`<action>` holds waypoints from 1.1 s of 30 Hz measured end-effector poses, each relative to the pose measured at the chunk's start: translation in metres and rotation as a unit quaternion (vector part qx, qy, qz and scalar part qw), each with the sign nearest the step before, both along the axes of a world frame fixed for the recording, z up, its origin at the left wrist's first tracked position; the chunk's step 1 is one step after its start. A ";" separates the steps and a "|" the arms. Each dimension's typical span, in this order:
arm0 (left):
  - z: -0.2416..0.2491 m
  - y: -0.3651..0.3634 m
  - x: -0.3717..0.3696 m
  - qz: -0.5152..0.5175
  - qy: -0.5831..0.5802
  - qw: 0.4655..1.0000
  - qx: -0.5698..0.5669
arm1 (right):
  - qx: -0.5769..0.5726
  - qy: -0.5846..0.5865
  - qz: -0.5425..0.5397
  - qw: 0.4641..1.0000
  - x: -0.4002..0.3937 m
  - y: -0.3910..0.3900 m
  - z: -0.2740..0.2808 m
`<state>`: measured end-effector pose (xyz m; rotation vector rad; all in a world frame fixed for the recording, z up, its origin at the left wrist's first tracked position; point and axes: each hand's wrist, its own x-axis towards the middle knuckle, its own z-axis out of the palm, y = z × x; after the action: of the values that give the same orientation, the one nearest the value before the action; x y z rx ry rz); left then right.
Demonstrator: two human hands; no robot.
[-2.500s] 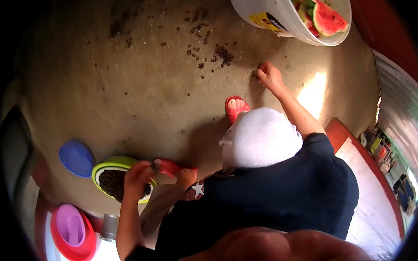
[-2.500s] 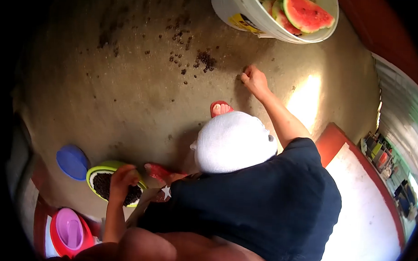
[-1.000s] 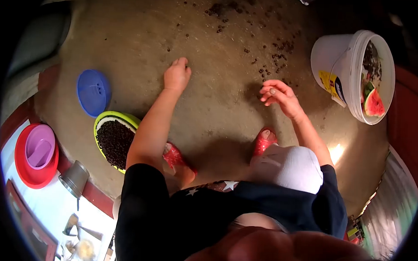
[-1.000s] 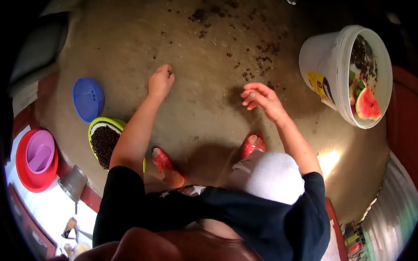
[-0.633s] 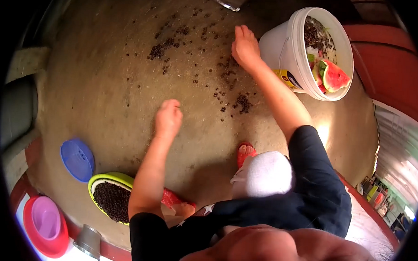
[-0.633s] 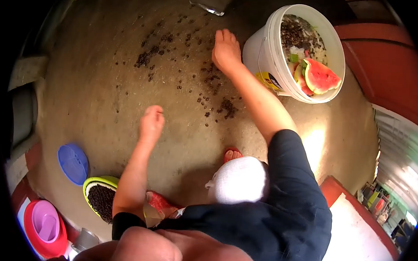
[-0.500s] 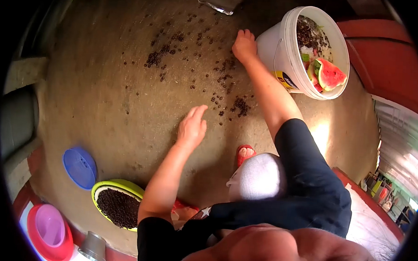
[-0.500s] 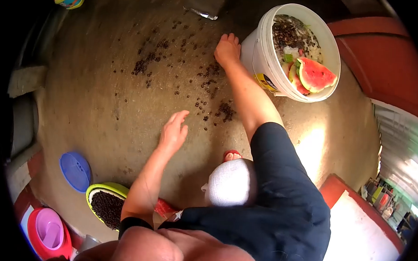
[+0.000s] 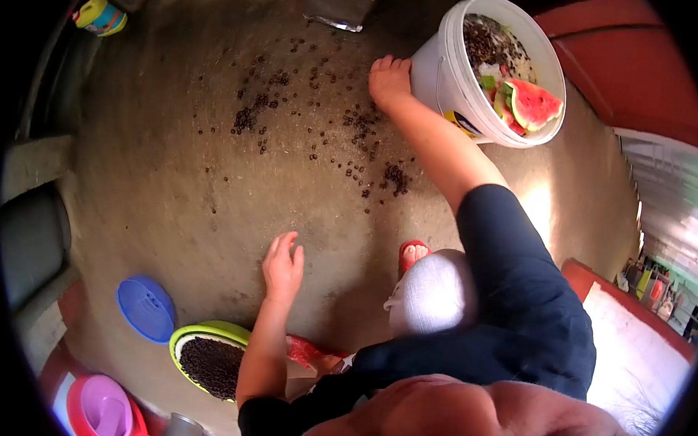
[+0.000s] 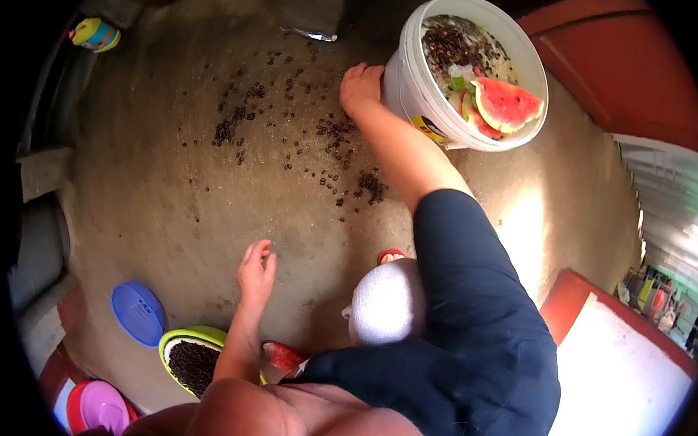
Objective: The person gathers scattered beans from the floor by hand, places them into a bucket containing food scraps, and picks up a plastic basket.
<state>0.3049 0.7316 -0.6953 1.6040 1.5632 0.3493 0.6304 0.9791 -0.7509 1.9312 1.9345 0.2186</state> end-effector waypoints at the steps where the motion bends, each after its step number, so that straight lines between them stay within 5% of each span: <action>1: 0.003 -0.001 0.003 -0.009 0.002 1.000 -0.001 | -0.033 -0.086 -0.019 0.996 0.003 -0.002 -0.006; 5: 0.002 0.002 0.012 -0.022 -0.028 0.999 0.029 | -0.024 -0.084 0.005 0.996 -0.001 -0.011 -0.008; 9: -0.022 0.012 0.002 -0.002 0.006 0.996 0.093 | -0.188 0.119 -0.057 0.973 -0.012 -0.019 0.037; 13: -0.040 0.042 -0.004 -0.033 0.147 0.963 0.225 | 0.007 0.130 0.031 0.991 0.000 0.007 0.016; 17: -0.045 0.056 -0.003 -0.037 0.266 0.940 0.210 | 0.096 0.163 -0.048 0.981 -0.003 0.046 0.005; 20: -0.046 0.053 -0.004 -0.059 0.299 0.945 0.119 | 0.028 0.220 0.081 0.972 -0.030 0.057 0.017; 25: -0.030 0.064 0.003 -0.078 0.304 0.949 0.008 | 0.085 0.213 0.080 0.970 -0.032 0.073 -0.018; 27: -0.027 0.066 0.002 -0.077 0.305 0.949 0.004 | 0.120 0.299 0.157 0.934 -0.028 0.073 -0.023; 33: -0.024 0.069 0.003 -0.111 0.313 0.942 -0.045 | 0.091 0.332 0.163 0.925 -0.064 0.043 0.006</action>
<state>0.3080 0.8004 -0.7191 1.9014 1.7881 -0.3934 0.5667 1.0224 -0.7447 1.9429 2.7649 -0.2096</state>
